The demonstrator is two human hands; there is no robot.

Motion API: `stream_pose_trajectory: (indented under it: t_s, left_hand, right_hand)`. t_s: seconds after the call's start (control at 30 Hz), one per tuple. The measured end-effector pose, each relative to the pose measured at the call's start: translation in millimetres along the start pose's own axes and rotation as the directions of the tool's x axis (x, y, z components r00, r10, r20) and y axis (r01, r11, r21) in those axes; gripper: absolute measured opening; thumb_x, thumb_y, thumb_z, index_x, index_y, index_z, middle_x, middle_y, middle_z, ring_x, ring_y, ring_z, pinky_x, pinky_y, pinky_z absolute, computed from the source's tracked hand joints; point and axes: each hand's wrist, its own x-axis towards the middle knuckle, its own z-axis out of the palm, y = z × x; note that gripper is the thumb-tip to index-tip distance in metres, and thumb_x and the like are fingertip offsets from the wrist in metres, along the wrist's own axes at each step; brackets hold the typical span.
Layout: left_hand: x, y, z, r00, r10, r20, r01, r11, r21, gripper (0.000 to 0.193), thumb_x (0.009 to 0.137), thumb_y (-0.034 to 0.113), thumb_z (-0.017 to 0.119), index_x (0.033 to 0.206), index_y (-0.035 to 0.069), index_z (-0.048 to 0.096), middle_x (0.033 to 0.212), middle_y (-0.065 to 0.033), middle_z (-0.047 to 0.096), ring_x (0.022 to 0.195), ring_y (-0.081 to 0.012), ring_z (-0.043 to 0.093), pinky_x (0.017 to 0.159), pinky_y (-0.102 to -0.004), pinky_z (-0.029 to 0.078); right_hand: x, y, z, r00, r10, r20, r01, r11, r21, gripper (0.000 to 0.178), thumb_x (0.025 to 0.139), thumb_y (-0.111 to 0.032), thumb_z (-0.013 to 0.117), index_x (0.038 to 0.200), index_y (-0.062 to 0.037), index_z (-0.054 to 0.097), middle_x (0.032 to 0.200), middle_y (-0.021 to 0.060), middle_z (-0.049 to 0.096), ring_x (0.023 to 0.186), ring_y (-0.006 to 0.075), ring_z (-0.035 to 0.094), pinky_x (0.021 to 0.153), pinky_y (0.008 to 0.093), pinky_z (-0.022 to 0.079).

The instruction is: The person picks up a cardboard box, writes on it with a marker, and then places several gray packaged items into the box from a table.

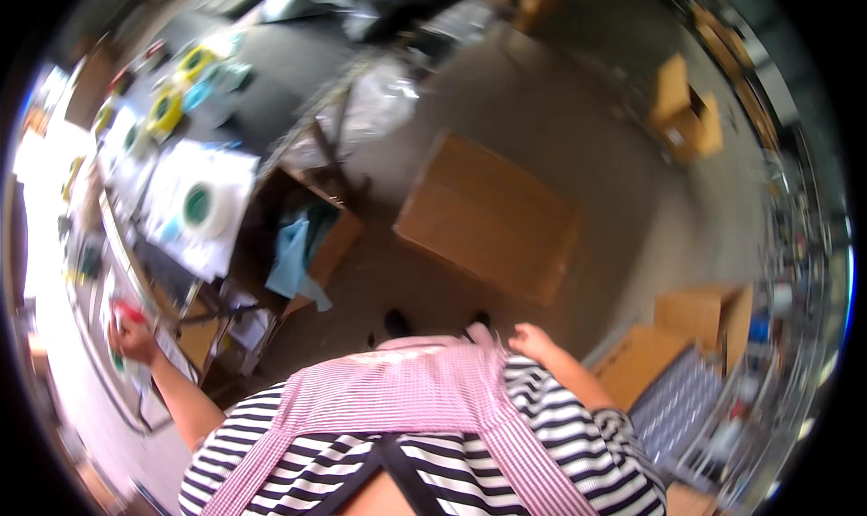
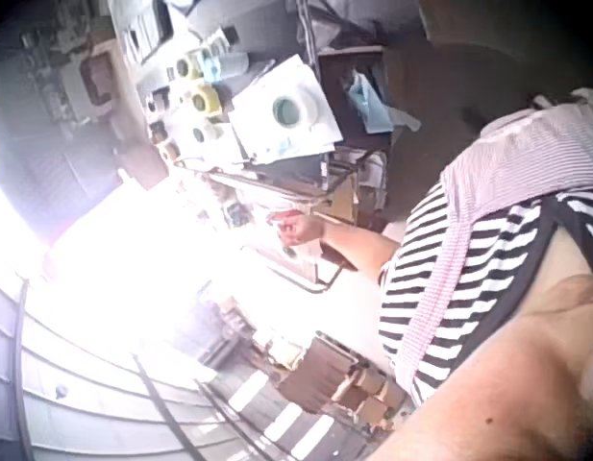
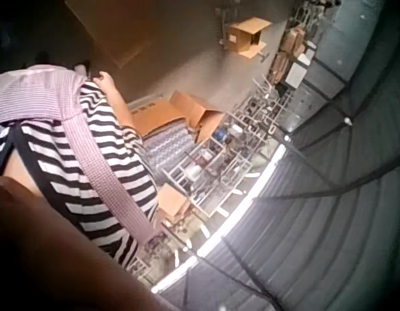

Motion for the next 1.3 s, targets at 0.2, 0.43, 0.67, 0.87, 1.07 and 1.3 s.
stream_pose_trajectory:
  t_s: [0.2,0.43,0.67,0.87,1.07,1.3]
  left_hand:
    - [-35.6,366.6,-114.8,0.666,0.459,0.589,0.348,0.507,-0.789,0.018,0.084,-0.005,0.065,0.098,0.006,0.07,0.098,-0.0108,0.067,0.084,-0.0242,0.065,0.08,-0.0362,0.053]
    - [-204.7,494.5,-25.3,-0.363,0.674,0.643,0.573,0.706,-0.416,0.039,0.089,0.014,0.073,0.126,0.007,0.065,0.119,-0.0151,0.069,0.113,-0.0302,0.065,0.093,-0.0395,0.053]
    - [-265.1,594.3,93.3,-0.474,0.501,0.724,-0.327,0.664,-0.673,0.031,0.096,0.03,0.061,0.109,0.003,0.071,0.124,-0.0155,0.067,0.118,-0.037,0.061,0.098,-0.0459,0.051]
    - [-334.4,657.4,144.3,-0.016,0.309,0.951,0.154,0.941,-0.303,0.049,0.093,0.031,0.068,0.134,0.007,0.056,0.129,-0.0117,0.06,0.122,-0.0301,0.057,0.099,-0.0464,0.049]
    - [-360.1,689.4,136.7,-0.497,0.148,0.855,0.683,0.674,0.28,0.042,0.094,0.034,0.068,0.128,0.018,0.049,0.115,-0.0051,0.059,0.104,-0.0246,0.058,0.084,-0.0555,0.049]
    - [-436.6,587.3,104.8,-0.755,0.324,0.57,0.656,0.352,0.668,0.045,0.096,0.051,0.062,0.13,0.021,0.051,0.124,-0.0058,0.058,0.107,-0.0264,0.059,0.083,-0.0629,0.049]
  right_hand:
    - [-14.8,61.0,-19.4,0.965,0.257,-0.051,-0.237,0.939,0.247,0.065,0.088,-0.028,0.076,0.141,0.0012,0.053,0.132,0.0217,0.063,0.122,0.0319,0.061,0.103,0.039,0.049]
    - [51.6,136.6,-58.4,0.832,0.543,-0.116,-0.343,0.668,0.661,0.066,0.091,-0.026,0.074,0.145,0.0002,0.048,0.143,0.0203,0.055,0.13,0.032,0.055,0.108,0.0413,0.043]
    - [181.5,196.0,-81.7,0.813,0.568,-0.127,-0.207,0.486,0.849,0.074,0.093,-0.027,0.072,0.153,-0.0038,0.035,0.146,0.0157,0.051,0.134,0.0312,0.048,0.11,0.0494,0.037]
    - [264.0,193.1,-114.8,0.867,0.487,-0.103,-0.071,0.326,0.943,0.083,0.091,-0.023,0.073,0.156,-0.0012,0.026,0.153,0.0185,0.044,0.141,0.0307,0.043,0.116,0.0452,0.031]
    - [250.3,130.5,-149.1,0.829,0.528,-0.185,0.004,0.325,0.946,0.083,0.086,-0.019,0.076,0.154,-0.0023,0.032,0.148,0.0213,0.047,0.138,0.031,0.045,0.112,0.0417,0.038]
    - [111.5,-39.6,-308.2,0.611,-0.182,-0.77,0.108,0.983,-0.147,0.081,0.079,-0.02,0.076,0.15,-0.0042,0.041,0.147,0.0211,0.048,0.127,0.039,0.048,0.11,0.045,0.038]
